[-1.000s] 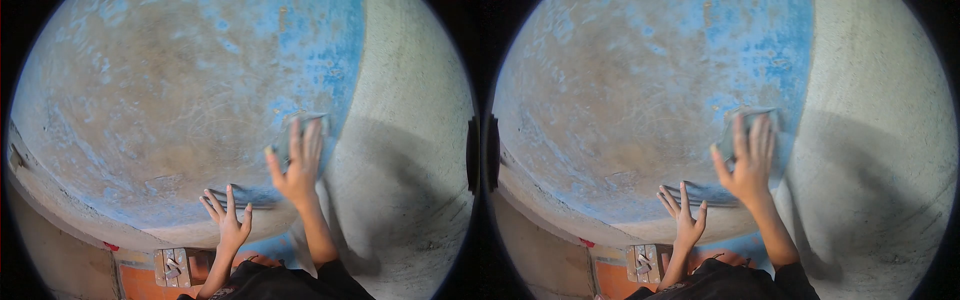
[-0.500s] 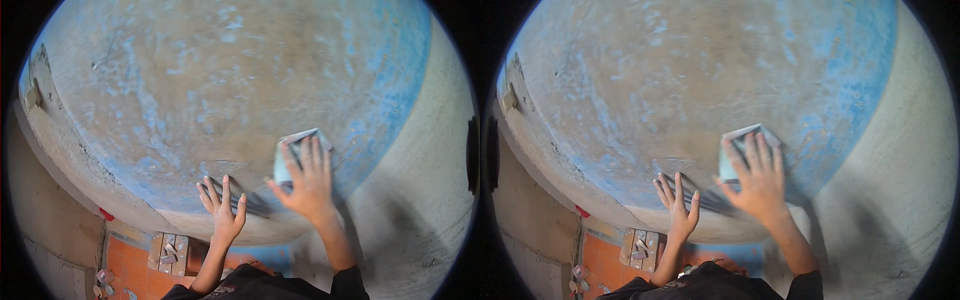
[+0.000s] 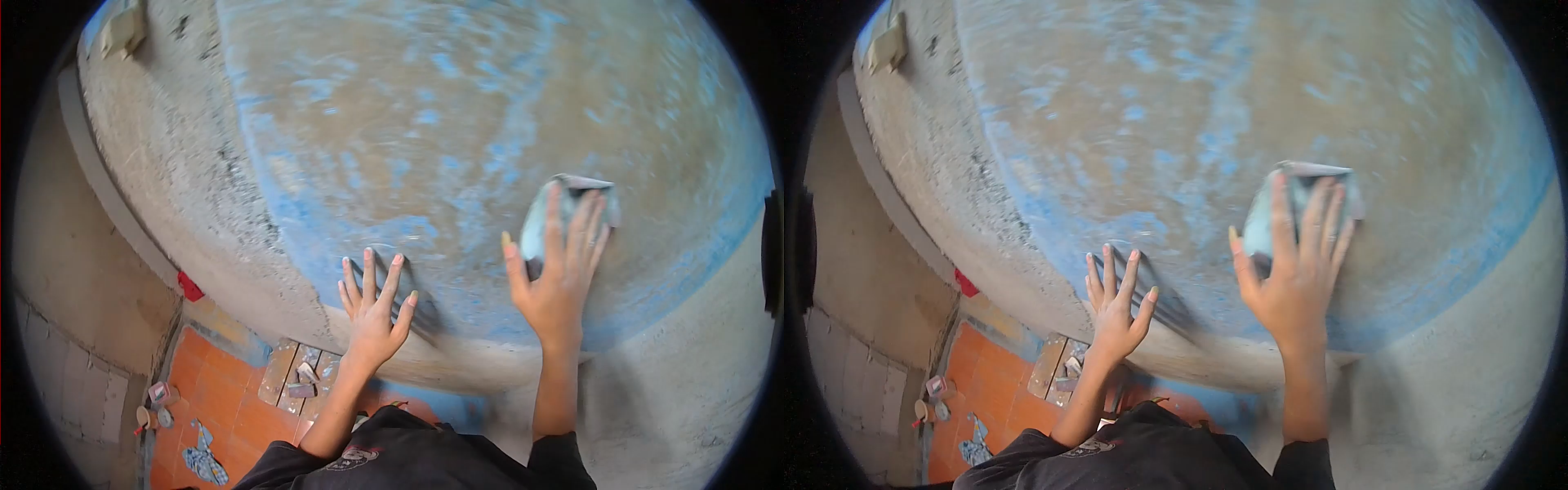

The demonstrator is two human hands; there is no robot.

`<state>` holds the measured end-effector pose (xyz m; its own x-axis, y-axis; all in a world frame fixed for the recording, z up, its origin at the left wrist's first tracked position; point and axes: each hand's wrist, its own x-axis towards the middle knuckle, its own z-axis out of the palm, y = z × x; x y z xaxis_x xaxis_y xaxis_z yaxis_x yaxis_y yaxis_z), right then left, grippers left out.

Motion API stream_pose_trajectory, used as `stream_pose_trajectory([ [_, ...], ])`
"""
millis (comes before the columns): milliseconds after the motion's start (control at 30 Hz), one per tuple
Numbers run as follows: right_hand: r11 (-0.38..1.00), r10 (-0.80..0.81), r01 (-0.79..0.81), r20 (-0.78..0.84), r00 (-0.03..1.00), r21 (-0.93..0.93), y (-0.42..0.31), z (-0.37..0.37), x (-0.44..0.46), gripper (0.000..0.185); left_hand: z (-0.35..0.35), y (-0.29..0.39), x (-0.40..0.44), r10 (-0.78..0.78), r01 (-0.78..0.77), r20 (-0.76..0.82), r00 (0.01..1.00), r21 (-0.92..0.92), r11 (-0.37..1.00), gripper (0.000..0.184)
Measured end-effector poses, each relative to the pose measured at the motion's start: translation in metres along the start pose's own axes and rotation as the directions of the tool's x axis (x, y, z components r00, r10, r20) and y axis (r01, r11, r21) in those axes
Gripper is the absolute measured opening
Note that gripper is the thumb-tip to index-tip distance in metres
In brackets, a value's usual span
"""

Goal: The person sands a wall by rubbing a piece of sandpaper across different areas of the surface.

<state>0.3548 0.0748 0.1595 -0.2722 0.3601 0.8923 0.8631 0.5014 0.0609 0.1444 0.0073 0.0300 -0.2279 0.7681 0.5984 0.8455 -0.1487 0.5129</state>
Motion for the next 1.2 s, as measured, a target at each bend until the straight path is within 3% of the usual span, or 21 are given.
stream_pose_trajectory([
  [33, 0.999, 0.036, -0.032, -0.123, 0.992, 0.030, -0.014, 0.007, 0.009, 0.080, -0.010, -0.009, 0.001, -0.015, 0.014, 0.014, 1.000, 0.021, 1.000, 0.066],
  [100, 0.995, -0.076, 0.070, 0.087, 0.993, 0.066, -0.054, 0.020, 0.005, 0.078, -0.022, -0.028, 0.002, -0.065, 0.065, -0.009, 0.998, -0.010, 0.998, 0.066],
  [167, 0.961, -0.269, 0.225, 0.353, 0.896, 0.163, -0.090, 0.039, -0.010, 0.078, -0.033, -0.048, 0.002, -0.089, 0.087, -0.032, 0.996, -0.058, 0.995, 0.065],
  [267, 0.936, -0.347, 0.286, 0.414, 0.841, 0.205, -0.122, 0.052, -0.003, 0.081, -0.045, -0.075, 0.000, -0.098, 0.092, -0.039, 0.994, -0.125, 0.988, 0.064],
  [367, 0.973, -0.230, 0.230, 0.240, 0.943, 0.028, -0.138, 0.038, 0.049, 0.084, -0.058, -0.093, -0.001, -0.087, 0.088, 0.023, 0.996, -0.087, 0.992, 0.064],
  [467, 0.984, -0.176, 0.177, 0.019, 0.984, -0.031, -0.152, 0.038, 0.082, 0.087, -0.069, -0.101, -0.002, -0.058, 0.060, 0.091, 0.994, -0.016, 0.998, 0.066],
  [567, 0.975, -0.207, 0.219, 0.214, 0.955, -0.035, -0.184, 0.052, 0.058, 0.085, -0.072, -0.112, -0.004, -0.038, 0.044, 0.115, 0.993, -0.051, 0.998, 0.065],
  [700, 0.957, -0.288, 0.251, 0.384, 0.877, 0.144, -0.200, 0.077, 0.001, 0.079, -0.073, -0.122, -0.008, -0.012, 0.029, 0.134, 0.991, -0.123, 0.992, 0.065],
  [800, 0.990, -0.139, 0.136, 0.411, 0.901, 0.037, -0.181, 0.045, 0.010, 0.076, -0.076, -0.121, -0.008, 0.002, 0.013, 0.166, 0.986, -0.091, 0.996, 0.069],
  [900, 0.994, 0.107, -0.100, 0.161, 0.981, -0.049, -0.150, 0.034, 0.008, 0.074, -0.074, -0.118, -0.007, 0.027, -0.007, 0.175, 0.984, -0.112, 0.994, 0.071],
  [933, 0.985, 0.174, -0.172, 0.079, 0.982, -0.026, -0.140, 0.040, 0.001, 0.075, -0.072, -0.116, -0.008, 0.034, -0.010, 0.176, 0.984, -0.135, 0.991, 0.071],
  [1033, 0.924, 0.366, -0.369, 0.048, 0.929, 0.102, -0.158, 0.058, -0.041, 0.076, -0.065, -0.114, -0.008, 0.048, -0.017, 0.150, 0.988, -0.199, 0.980, 0.071],
  [1100, 0.927, 0.329, -0.365, 0.274, 0.904, 0.089, -0.188, 0.076, -0.088, 0.078, -0.063, -0.113, -0.008, 0.061, -0.032, 0.153, 0.986, -0.181, 0.983, 0.075],
  [1200, 0.920, 0.314, -0.382, 0.421, 0.851, 0.087, -0.195, 0.096, -0.132, 0.075, -0.060, -0.111, -0.007, 0.063, -0.035, 0.138, 0.988, -0.195, 0.980, 0.077],
])
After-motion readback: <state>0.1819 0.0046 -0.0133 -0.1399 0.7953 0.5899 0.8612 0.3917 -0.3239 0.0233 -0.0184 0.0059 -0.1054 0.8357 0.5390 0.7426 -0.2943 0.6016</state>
